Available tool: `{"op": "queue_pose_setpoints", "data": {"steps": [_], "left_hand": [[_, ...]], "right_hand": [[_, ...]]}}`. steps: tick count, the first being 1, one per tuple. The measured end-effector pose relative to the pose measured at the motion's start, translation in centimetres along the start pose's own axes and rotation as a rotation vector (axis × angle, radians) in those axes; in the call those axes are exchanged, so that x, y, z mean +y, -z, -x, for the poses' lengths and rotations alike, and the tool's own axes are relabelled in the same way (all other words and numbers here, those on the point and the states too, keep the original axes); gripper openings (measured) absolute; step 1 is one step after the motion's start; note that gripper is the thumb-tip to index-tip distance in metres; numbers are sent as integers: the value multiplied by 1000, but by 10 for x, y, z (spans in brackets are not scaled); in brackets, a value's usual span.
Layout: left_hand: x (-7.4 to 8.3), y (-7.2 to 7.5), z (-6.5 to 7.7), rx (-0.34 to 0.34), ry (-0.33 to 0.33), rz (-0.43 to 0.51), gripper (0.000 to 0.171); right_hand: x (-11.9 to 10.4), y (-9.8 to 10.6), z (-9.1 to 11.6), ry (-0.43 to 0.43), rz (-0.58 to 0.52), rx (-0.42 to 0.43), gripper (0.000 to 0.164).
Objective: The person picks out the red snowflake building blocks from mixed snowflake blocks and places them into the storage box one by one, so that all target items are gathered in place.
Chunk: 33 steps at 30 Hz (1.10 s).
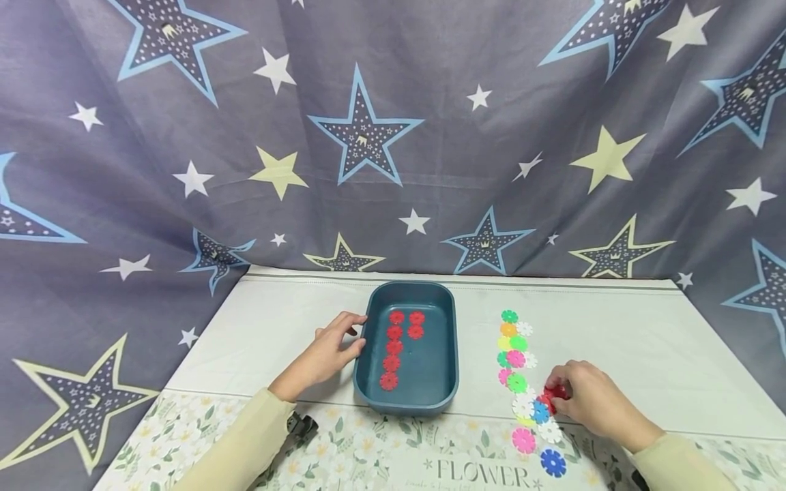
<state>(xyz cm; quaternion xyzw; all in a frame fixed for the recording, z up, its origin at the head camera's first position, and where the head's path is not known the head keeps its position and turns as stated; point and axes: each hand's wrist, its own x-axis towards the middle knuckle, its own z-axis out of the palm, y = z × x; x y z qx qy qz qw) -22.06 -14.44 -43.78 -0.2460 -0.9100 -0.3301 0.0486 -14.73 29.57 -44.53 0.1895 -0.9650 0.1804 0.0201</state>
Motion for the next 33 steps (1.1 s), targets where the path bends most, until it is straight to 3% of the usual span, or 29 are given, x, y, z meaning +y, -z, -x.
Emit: {"op": "queue_pose_setpoints", "data": {"steps": [4, 10, 19, 24, 33], "left_hand": [[-1, 0, -1, 3, 1, -8, 40], [-1, -1, 0, 8, 2, -7, 40], [-1, -1, -1, 9, -3, -3, 40], [0, -1, -1, 7, -5, -6, 40], [0, 0, 0, 12, -2, -6, 39]], "right_hand": [[-8, 2, -5, 22, -5, 115, 17], [-27, 7, -16, 184, -8, 297, 23], [-68, 5, -49, 365, -85, 387, 24], [-91, -5, -75, 443, -136, 371, 22], [-122, -26, -119, 392, -108, 228, 19]]}}
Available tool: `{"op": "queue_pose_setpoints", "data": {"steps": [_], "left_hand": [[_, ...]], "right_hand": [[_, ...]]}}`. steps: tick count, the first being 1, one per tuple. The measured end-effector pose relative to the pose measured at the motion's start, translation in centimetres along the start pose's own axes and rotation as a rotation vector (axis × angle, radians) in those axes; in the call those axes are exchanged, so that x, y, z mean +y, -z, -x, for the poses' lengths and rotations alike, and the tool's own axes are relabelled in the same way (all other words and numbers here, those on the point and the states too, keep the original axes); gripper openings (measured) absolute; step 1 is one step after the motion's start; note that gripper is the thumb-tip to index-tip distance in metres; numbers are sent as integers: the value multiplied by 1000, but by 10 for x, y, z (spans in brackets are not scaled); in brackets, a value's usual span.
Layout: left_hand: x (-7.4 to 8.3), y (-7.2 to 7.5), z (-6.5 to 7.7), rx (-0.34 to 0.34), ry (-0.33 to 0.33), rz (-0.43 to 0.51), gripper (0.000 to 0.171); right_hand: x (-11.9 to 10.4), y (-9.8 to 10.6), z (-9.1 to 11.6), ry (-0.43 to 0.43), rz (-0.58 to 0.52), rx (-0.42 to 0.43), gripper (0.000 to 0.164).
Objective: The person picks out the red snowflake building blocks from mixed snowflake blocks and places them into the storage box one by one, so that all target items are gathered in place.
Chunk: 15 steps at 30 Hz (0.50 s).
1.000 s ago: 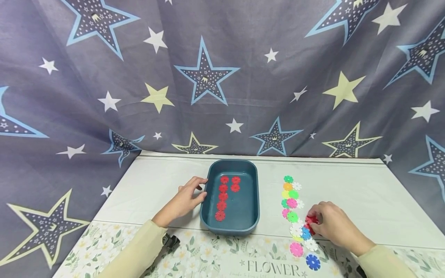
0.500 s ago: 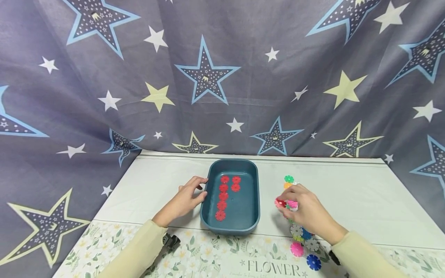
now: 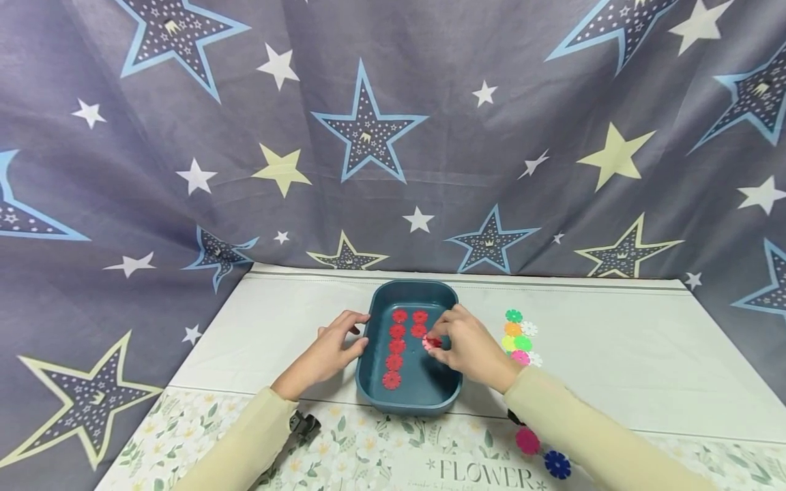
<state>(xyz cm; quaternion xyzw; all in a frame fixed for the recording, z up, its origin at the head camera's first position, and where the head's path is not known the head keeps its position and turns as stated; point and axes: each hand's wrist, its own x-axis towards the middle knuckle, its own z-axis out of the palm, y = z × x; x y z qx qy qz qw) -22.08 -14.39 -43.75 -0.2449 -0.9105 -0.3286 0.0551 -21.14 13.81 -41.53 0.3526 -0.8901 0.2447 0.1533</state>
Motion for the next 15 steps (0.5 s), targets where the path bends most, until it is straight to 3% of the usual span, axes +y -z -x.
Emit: {"op": "queue_pose_setpoints", "data": {"steps": [8, 15], "left_hand": [[0, 0, 0, -3, 1, 2, 39], [0, 1, -1, -6, 4, -1, 40]], "right_hand": [[0, -25, -19, -8, 73, -207, 12], [-2, -31, -22, -17, 142, -231, 11]]}}
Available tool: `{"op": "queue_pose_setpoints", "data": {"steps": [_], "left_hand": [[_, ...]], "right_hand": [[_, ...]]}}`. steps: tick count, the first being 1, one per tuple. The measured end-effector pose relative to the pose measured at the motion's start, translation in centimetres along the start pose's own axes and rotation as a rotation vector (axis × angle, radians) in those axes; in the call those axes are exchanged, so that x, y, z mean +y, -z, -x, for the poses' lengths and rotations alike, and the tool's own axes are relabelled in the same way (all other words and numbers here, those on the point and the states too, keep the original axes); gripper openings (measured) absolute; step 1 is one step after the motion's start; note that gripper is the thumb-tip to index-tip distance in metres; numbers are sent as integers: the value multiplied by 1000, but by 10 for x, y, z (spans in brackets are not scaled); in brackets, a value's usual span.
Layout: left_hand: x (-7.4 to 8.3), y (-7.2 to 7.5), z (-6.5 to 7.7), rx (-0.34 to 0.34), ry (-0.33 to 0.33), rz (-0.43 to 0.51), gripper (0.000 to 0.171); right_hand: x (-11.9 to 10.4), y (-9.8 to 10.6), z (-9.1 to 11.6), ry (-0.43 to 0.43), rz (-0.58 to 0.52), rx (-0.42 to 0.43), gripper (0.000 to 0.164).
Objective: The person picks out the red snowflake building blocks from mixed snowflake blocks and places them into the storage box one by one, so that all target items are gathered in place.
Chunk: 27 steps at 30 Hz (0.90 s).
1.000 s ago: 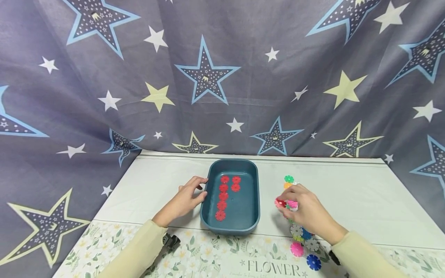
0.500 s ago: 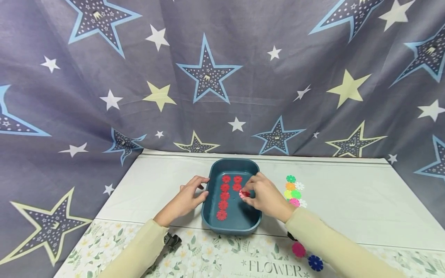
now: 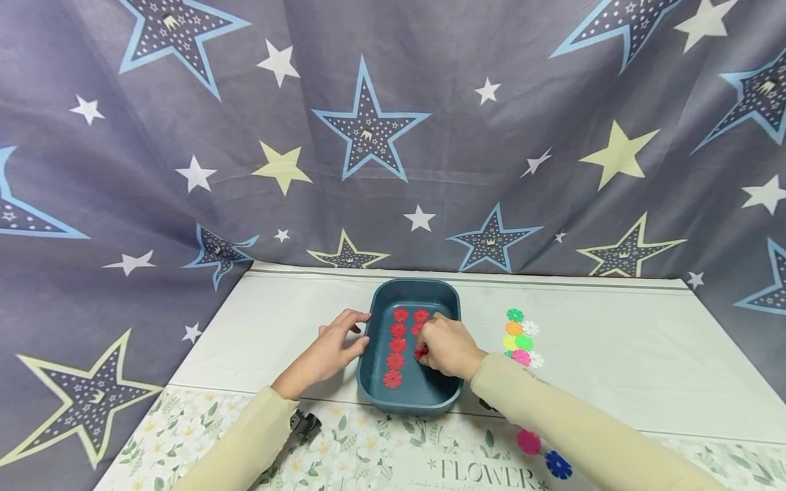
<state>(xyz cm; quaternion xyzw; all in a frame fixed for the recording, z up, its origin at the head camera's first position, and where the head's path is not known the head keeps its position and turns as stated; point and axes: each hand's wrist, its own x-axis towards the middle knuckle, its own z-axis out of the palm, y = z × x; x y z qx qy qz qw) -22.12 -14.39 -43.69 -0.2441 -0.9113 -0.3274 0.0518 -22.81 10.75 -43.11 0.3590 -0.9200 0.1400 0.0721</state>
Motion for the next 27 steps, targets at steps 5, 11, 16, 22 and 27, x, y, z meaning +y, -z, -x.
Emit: {"op": "queue_pose_setpoints", "data": {"steps": [5, 11, 16, 22, 27], "left_hand": [[0, 0, 0, -2, -4, -1, 40], [0, 1, 1, -6, 0, 5, 40], [1, 1, 1, -2, 1, 10, 40], [1, 1, 0, 5, -5, 15, 39], [0, 1, 0, -5, -4, 11, 40]], "right_hand": [[1, -1, 0, 19, 6, -5, 10], [2, -2, 1, 42, 24, -2, 10], [1, -3, 0, 39, 64, 0, 11], [0, -3, 0, 40, 126, -21, 16], [1, -4, 0, 42, 144, -35, 18]]}}
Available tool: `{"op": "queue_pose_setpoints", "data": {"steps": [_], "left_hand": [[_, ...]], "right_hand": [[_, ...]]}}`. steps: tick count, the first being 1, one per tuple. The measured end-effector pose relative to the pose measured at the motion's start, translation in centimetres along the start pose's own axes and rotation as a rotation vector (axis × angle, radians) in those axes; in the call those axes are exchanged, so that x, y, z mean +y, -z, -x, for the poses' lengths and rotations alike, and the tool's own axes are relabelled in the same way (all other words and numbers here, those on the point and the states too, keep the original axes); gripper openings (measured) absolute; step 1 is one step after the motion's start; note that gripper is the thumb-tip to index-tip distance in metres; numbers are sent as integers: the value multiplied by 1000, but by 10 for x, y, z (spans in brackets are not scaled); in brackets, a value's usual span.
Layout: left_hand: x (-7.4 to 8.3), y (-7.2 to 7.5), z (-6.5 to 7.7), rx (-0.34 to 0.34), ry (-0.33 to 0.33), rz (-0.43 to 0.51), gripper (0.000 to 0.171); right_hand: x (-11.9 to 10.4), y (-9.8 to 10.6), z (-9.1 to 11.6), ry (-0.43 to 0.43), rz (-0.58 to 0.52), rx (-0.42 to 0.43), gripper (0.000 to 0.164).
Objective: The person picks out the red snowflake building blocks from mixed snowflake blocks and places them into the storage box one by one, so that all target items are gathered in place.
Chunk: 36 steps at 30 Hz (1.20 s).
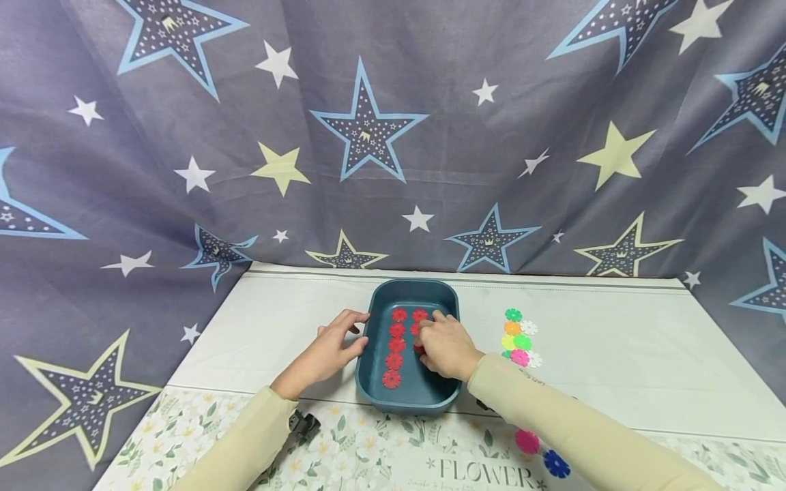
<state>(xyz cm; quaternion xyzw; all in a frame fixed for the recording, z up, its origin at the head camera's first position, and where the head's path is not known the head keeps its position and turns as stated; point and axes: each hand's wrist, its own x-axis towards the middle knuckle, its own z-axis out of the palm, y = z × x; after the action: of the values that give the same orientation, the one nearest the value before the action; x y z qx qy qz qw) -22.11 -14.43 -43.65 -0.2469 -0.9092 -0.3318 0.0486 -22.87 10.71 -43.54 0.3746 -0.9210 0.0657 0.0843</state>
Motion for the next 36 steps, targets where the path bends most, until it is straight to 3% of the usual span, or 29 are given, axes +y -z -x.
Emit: {"op": "queue_pose_setpoints", "data": {"steps": [5, 11, 16, 21, 29, 36], "left_hand": [[1, 0, 0, -3, 0, -2, 40], [1, 1, 0, -8, 0, 3, 40], [0, 1, 0, -7, 4, 13, 41], [0, -1, 0, -4, 2, 13, 40], [0, -1, 0, -6, 7, 20, 40], [-1, -2, 0, -3, 13, 29, 39]], "right_hand": [[1, 4, 0, -2, -87, 50, 19], [14, 22, 8, -33, -244, 169, 17], [38, 40, 26, -80, -243, 291, 16], [63, 54, 58, -124, -233, 360, 15], [90, 61, 125, -277, -214, 255, 20], [100, 54, 167, -365, -291, 21, 21]]}}
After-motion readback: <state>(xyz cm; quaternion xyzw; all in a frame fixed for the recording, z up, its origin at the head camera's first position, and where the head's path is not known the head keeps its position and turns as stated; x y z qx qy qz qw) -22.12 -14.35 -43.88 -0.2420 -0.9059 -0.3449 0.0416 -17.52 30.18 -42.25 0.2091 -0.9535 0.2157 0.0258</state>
